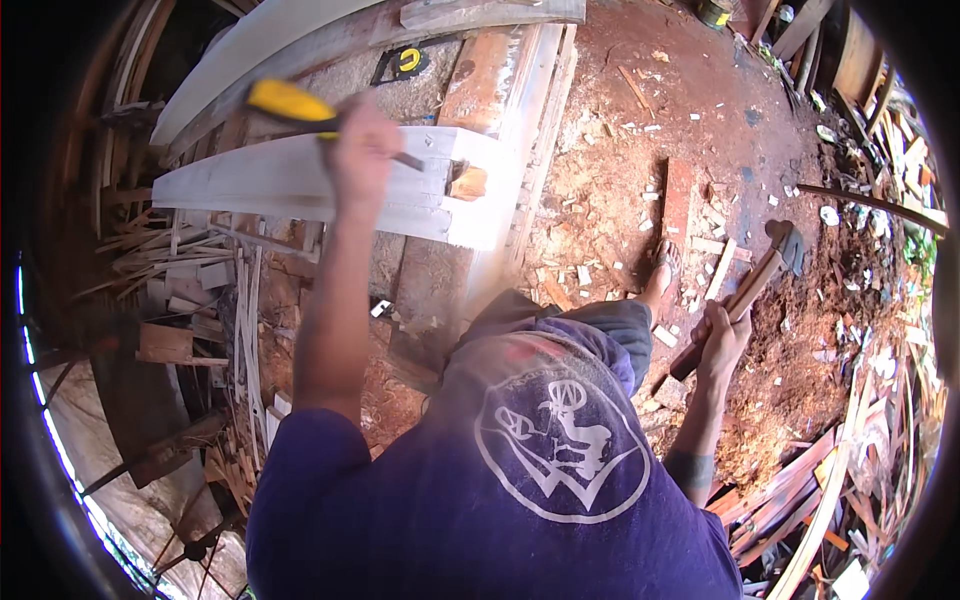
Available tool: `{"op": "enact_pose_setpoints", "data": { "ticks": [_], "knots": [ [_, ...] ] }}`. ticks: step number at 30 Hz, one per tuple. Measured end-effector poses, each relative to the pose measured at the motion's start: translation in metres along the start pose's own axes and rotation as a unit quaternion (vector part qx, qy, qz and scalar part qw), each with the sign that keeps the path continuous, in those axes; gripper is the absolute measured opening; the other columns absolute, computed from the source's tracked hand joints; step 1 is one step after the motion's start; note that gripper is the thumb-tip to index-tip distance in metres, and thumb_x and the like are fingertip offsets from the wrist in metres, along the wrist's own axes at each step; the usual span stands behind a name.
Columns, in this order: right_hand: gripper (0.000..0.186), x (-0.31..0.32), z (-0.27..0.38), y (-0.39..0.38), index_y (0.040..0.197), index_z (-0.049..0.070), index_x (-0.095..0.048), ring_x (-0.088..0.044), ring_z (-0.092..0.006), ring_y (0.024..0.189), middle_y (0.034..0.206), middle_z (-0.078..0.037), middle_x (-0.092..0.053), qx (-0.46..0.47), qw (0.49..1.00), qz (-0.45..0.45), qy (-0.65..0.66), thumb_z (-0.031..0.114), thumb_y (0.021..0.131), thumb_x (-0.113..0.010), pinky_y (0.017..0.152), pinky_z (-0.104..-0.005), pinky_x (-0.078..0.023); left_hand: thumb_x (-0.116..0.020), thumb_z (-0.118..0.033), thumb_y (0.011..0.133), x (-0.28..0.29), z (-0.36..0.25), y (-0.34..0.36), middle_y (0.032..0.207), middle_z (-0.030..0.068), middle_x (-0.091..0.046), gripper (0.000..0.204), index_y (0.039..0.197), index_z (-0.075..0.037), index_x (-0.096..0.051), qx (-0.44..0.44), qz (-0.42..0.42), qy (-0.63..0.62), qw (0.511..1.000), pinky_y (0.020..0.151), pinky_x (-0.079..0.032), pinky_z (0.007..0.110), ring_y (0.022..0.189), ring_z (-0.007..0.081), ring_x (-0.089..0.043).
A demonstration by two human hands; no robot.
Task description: The person hits a chisel with a hammer to remove small pieces of wood from a cutout in a wooden beam.
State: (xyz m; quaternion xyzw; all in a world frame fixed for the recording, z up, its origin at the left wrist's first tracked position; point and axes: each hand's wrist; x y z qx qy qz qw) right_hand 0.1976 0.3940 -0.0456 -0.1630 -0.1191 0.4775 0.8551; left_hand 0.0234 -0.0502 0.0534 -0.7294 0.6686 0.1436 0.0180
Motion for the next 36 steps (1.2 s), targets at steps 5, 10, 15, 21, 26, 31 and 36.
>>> {"op": "enact_pose_setpoints", "data": {
  "ticks": [5, 10, 15, 21, 26, 31, 36],
  "knots": [
    [0.008, -0.029, -0.004, -0.005, 0.086, 0.005, -0.053, -0.044, -0.0088, 0.041, 0.057, 0.001, -0.049, -0.013, 0.998, 0.062, -0.024, 0.005, 0.087, -0.060, 0.037, -0.0244, -0.035, -0.072, -0.012, 0.077, -0.117, 0.071, -0.050, 0.074, 0.0160, -0.070, 0.008, 0.083, -0.008, -0.071, -0.007, 0.220, 0.472, 0.854, 0.067, -0.053, 0.042, 0.073, 0.0300, -0.072],
    [0.011, -0.034, -0.018, -0.013, 0.085, 0.005, -0.050, -0.044, -0.0095, 0.040, 0.055, 0.000, -0.048, -0.048, 0.996, 0.077, 0.026, 0.004, 0.086, -0.061, 0.037, -0.0254, -0.035, -0.072, -0.018, 0.068, -0.116, 0.126, -0.075, 0.076, 0.0158, -0.071, 0.028, 0.095, -0.012, -0.073, -0.041, 0.267, 0.529, 0.804, 0.078, -0.057, 0.047, 0.076, 0.0354, -0.071],
    [0.013, -0.021, -0.036, -0.007, 0.084, 0.006, -0.048, -0.043, -0.0094, 0.042, 0.057, 0.000, -0.046, -0.062, 0.995, 0.067, 0.028, 0.003, 0.086, -0.060, 0.038, -0.0256, -0.036, -0.068, -0.007, 0.070, -0.113, 0.123, -0.070, 0.076, 0.0181, -0.069, 0.018, 0.088, -0.008, -0.073, -0.048, 0.247, 0.535, 0.807, 0.073, -0.054, 0.049, 0.075, 0.0384, -0.068],
    [0.010, -0.016, -0.016, -0.008, 0.086, 0.007, -0.048, -0.043, -0.0087, 0.042, 0.059, 0.000, -0.046, -0.030, 0.998, 0.046, -0.015, 0.004, 0.087, -0.058, 0.039, -0.0244, -0.038, -0.070, -0.010, 0.071, -0.116, 0.125, -0.067, 0.077, 0.0183, -0.069, 0.020, 0.091, -0.008, -0.074, -0.026, 0.237, 0.549, 0.801, 0.074, -0.054, 0.049, 0.076, 0.0384, -0.068],
    [0.004, 0.005, 0.013, 0.002, 0.092, 0.007, -0.052, -0.041, -0.0043, 0.045, 0.062, 0.001, -0.046, 0.140, 0.988, -0.019, 0.062, 0.005, 0.090, -0.050, 0.037, -0.0213, -0.037, -0.071, -0.011, 0.072, -0.113, 0.123, -0.070, 0.078, 0.0184, -0.069, 0.021, 0.093, -0.009, -0.073, -0.024, 0.202, 0.536, 0.819, 0.073, -0.054, 0.048, 0.077, 0.0389, -0.068],
    [0.005, -0.050, -0.013, -0.032, 0.083, 0.010, -0.050, -0.048, -0.0058, 0.047, 0.065, -0.002, -0.054, 0.189, 0.977, 0.042, 0.090, 0.009, 0.086, -0.054, 0.041, -0.0239, -0.043, -0.072, -0.012, 0.072, -0.114, 0.121, -0.066, 0.080, 0.0192, -0.070, 0.022, 0.095, -0.009, -0.073, -0.025, 0.232, 0.544, 0.806, 0.072, -0.054, 0.048, 0.078, 0.0395, -0.068],
    [0.008, -0.057, -0.046, -0.042, 0.087, 0.009, -0.054, -0.044, -0.0064, 0.047, 0.066, 0.000, -0.049, 0.144, 0.966, 0.142, -0.161, 0.002, 0.087, -0.057, 0.035, -0.0240, -0.037, -0.070, -0.018, 0.074, -0.109, 0.123, -0.063, 0.084, 0.0168, -0.072, 0.027, 0.100, -0.011, -0.072, 0.024, 0.259, 0.556, 0.789, 0.082, -0.055, 0.048, 0.084, 0.0369, -0.070]
  ]
}}
Point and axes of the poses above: each hand's wrist, its own y-axis towards the middle knuckle, its own x-axis out of the back of the hand, z = x × y
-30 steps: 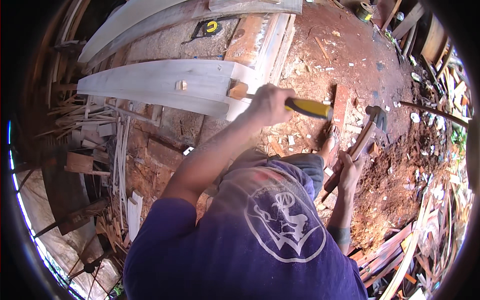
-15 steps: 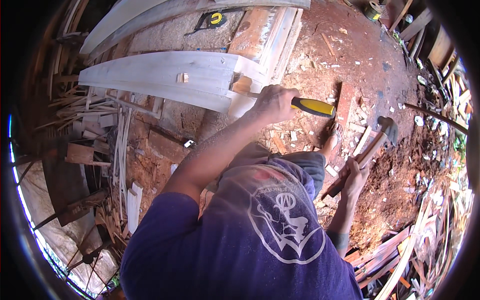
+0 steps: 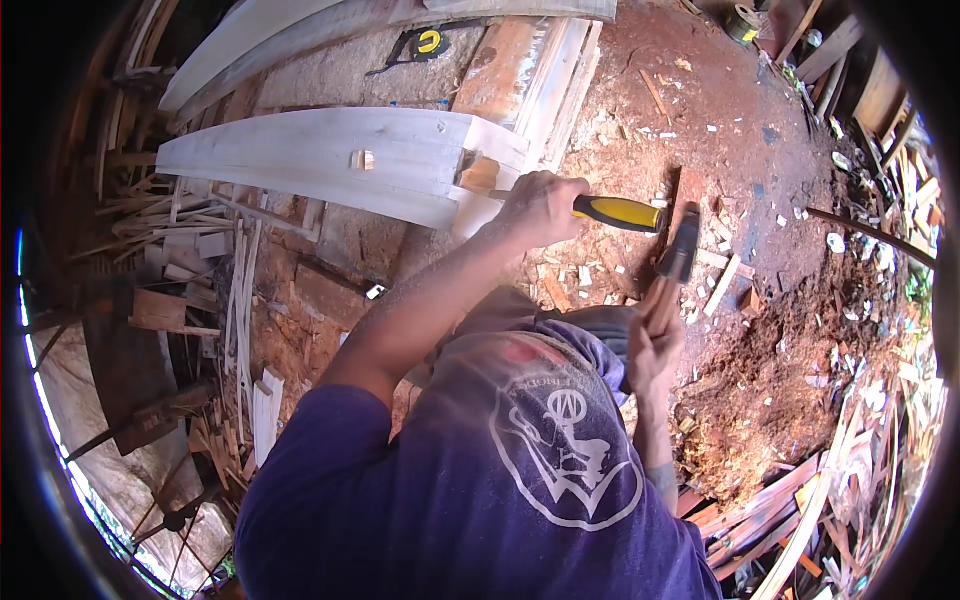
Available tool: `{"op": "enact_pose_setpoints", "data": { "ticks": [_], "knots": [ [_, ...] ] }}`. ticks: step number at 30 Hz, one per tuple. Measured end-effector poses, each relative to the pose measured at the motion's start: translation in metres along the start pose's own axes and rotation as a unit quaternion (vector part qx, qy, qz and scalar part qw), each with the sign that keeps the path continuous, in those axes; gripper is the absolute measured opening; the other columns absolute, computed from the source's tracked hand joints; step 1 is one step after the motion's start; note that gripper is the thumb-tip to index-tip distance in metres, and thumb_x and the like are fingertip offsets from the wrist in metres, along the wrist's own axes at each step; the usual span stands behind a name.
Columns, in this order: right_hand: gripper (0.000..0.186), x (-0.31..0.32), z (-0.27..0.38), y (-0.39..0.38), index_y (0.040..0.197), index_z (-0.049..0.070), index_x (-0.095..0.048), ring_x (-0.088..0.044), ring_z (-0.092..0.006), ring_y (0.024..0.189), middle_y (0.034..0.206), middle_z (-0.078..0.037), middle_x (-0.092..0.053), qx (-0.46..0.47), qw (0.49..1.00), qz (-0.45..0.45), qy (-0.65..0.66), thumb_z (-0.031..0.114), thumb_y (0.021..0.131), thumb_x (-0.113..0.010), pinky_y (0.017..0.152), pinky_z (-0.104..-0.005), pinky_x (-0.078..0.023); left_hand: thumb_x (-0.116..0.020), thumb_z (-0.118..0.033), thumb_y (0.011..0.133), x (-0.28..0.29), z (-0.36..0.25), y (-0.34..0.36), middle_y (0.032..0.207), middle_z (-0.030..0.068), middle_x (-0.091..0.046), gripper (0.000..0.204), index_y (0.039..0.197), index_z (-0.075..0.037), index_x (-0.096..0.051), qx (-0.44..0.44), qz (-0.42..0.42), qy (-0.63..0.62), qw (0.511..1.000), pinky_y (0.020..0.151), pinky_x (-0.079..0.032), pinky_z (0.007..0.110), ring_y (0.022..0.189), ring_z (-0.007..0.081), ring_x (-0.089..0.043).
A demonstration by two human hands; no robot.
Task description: The person hits a chisel with a hammer to remove small pieces of wood from a cutout in a wooden beam.
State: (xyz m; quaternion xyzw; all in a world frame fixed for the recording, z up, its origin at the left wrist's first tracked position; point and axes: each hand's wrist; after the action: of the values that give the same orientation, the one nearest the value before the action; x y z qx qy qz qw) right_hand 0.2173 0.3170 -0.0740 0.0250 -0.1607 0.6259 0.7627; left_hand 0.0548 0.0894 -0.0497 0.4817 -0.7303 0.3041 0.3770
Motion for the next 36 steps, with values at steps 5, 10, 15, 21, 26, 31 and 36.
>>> {"op": "enact_pose_setpoints", "data": {
  "ticks": [5, 10, 15, 21, 26, 31, 36],
  "knots": [
    [0.013, 0.059, 0.032, 0.018, 0.082, 0.013, -0.052, -0.040, -0.0053, 0.046, 0.060, 0.002, -0.044, 0.061, 0.955, -0.229, 0.179, 0.010, 0.093, -0.058, 0.036, -0.0233, -0.033, -0.071, -0.016, 0.074, 0.002, -0.001, -0.003, 0.083, 0.0173, -0.071, 0.024, 0.097, -0.011, -0.073, -0.002, -0.006, 0.000, 1.000, 0.079, -0.054, 0.049, 0.083, 0.0378, -0.069],
    [0.022, -0.017, 0.013, -0.005, 0.101, -0.001, -0.059, -0.053, -0.0103, 0.055, 0.065, -0.003, -0.054, 0.167, 0.977, -0.113, -0.062, 0.009, 0.082, -0.058, 0.060, -0.0283, -0.054, -0.072, -0.015, 0.073, -0.001, -0.001, 0.006, 0.080, 0.0172, -0.070, 0.020, 0.093, -0.012, -0.074, -0.029, -0.013, -0.008, 0.999, 0.076, -0.052, 0.049, 0.080, 0.0383, -0.068],
    [0.008, 0.042, -0.039, 0.013, 0.090, 0.007, -0.058, -0.036, -0.0053, 0.041, 0.064, -0.001, -0.052, 0.058, 0.997, -0.058, 0.001, 0.003, 0.083, -0.057, 0.035, -0.0225, -0.034, -0.072, -0.020, 0.074, 0.000, 0.005, -0.003, 0.084, 0.0172, -0.072, 0.027, 0.100, -0.011, -0.072, -0.009, 0.005, 0.038, 0.999, 0.081, -0.055, 0.048, 0.085, 0.0359, -0.071],
    [0.013, 0.002, 0.015, 0.005, 0.081, 0.009, -0.051, -0.040, -0.0062, 0.049, 0.061, 0.002, -0.047, 0.144, 0.954, -0.197, 0.173, 0.016, 0.091, -0.055, 0.041, -0.0251, -0.036, -0.073, -0.021, 0.074, -0.007, 0.005, 0.005, 0.082, 0.0171, -0.070, 0.022, 0.095, -0.012, -0.073, -0.014, 0.005, 0.027, 1.000, 0.073, -0.053, 0.048, 0.079, 0.0377, -0.069],
    [0.028, 0.014, -0.011, 0.012, 0.113, -0.006, -0.054, -0.060, -0.0166, 0.062, 0.092, -0.016, -0.058, -0.074, 0.994, 0.075, -0.028, 0.001, 0.085, -0.056, 0.051, -0.0322, -0.053, -0.074, -0.024, 0.076, 0.006, 0.002, 0.003, 0.082, 0.0173, -0.070, 0.024, 0.096, -0.011, -0.072, 0.004, 0.015, 0.058, 0.998, 0.073, -0.053, 0.048, 0.079, 0.0383, -0.069],
    [0.013, 0.043, 0.021, 0.019, 0.076, 0.010, -0.051, -0.039, -0.0051, 0.041, 0.057, 0.003, -0.048, 0.053, 0.936, -0.234, 0.257, 0.012, 0.088, -0.056, 0.036, -0.0215, -0.035, -0.068, -0.015, 0.074, 0.001, 0.004, -0.001, 0.078, 0.0177, -0.070, 0.019, 0.091, -0.007, -0.069, 0.009, 0.011, 0.038, 0.999, 0.075, -0.055, 0.050, 0.080, 0.0380, -0.070],
    [0.020, -0.019, -0.017, 0.012, 0.104, -0.003, -0.057, -0.045, -0.0085, 0.048, 0.071, -0.003, -0.054, 0.133, 0.976, 0.003, -0.172, 0.009, 0.089, -0.058, 0.041, -0.0286, -0.043, -0.069, -0.016, 0.074, 0.011, -0.005, 0.002, 0.079, 0.0160, -0.071, 0.018, 0.089, -0.007, -0.068, 0.013, 0.033, 0.064, 0.997, 0.074, -0.055, 0.050, 0.079, 0.0371, -0.070]
  ]
}}
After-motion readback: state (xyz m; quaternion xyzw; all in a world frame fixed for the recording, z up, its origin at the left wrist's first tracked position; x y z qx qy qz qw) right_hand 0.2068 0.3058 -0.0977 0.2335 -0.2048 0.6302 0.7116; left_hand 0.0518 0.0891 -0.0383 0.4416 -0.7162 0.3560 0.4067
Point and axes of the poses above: each hand's wrist, its own y-axis towards the middle knuckle, its own x-axis out of the back of the hand, z = x × y
